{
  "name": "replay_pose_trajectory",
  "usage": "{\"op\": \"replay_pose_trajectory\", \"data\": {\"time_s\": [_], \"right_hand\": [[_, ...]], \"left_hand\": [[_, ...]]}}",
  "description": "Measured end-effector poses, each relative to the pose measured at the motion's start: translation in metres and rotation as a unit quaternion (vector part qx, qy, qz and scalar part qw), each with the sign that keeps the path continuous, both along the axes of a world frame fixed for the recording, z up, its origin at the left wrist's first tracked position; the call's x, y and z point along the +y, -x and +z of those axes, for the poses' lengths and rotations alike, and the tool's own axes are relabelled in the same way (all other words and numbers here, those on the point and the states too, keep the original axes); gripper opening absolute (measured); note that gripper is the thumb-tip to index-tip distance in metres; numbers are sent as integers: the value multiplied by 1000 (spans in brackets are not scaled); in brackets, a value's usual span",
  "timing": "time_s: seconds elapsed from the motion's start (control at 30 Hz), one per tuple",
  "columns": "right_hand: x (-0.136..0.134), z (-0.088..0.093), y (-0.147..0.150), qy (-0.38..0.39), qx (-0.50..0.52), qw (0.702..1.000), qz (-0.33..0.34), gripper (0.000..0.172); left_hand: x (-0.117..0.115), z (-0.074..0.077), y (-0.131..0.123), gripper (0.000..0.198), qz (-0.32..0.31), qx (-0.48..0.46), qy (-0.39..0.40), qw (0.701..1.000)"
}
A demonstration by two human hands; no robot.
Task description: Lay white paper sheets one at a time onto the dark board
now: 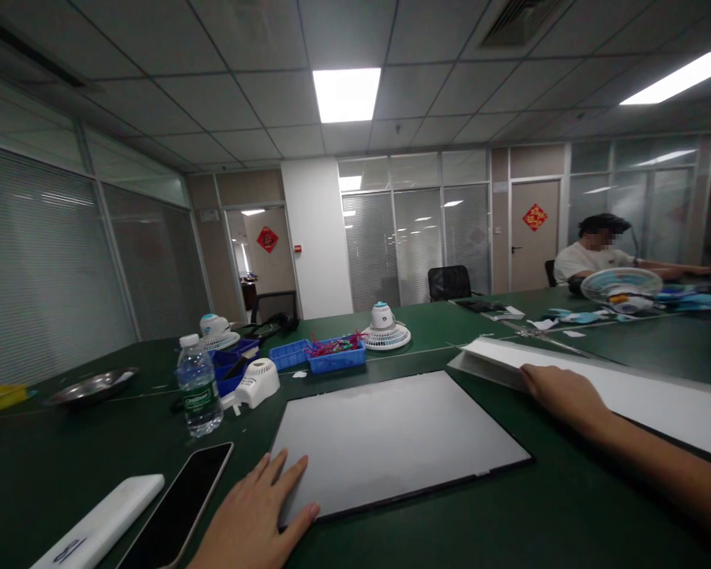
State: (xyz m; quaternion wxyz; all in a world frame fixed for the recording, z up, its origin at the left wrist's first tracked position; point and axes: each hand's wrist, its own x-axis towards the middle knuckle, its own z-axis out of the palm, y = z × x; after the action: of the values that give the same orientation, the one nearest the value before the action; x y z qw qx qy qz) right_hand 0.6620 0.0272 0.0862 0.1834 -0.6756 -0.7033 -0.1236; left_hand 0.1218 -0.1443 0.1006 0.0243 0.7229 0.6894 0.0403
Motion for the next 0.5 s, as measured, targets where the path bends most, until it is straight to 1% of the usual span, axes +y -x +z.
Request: {"op": "replay_pose_trajectory", "data": {"time_s": [0.07,0.13,0.23,0.33,0.37,0.43,0.5], "right_hand": [[-8,7,19,-14,-27,999,30,46],[-19,10,45,-19,-48,996,74,46],[-45,9,90,8,-67,979,190,44],[-78,10,129,64,-36,947,312,44],[-87,11,137,80,-18,937,339,44],[-99,12,147,103,12,923,372,49],[-102,13,147,106,22,923,368,55]], "left_hand": [[0,-2,2,81,-2,-4,2,1000],[-1,-4,4,81,-1,-3,3,1000],[-1,-6,4,81,-1,1,-2,1000],[-2,-6,4,81,2,-7,-4,1000],[-2,-6,4,81,3,-10,-2,1000],[-2,-6,4,82,5,-13,2,1000],[-2,-6,4,83,6,-14,4,1000]]}}
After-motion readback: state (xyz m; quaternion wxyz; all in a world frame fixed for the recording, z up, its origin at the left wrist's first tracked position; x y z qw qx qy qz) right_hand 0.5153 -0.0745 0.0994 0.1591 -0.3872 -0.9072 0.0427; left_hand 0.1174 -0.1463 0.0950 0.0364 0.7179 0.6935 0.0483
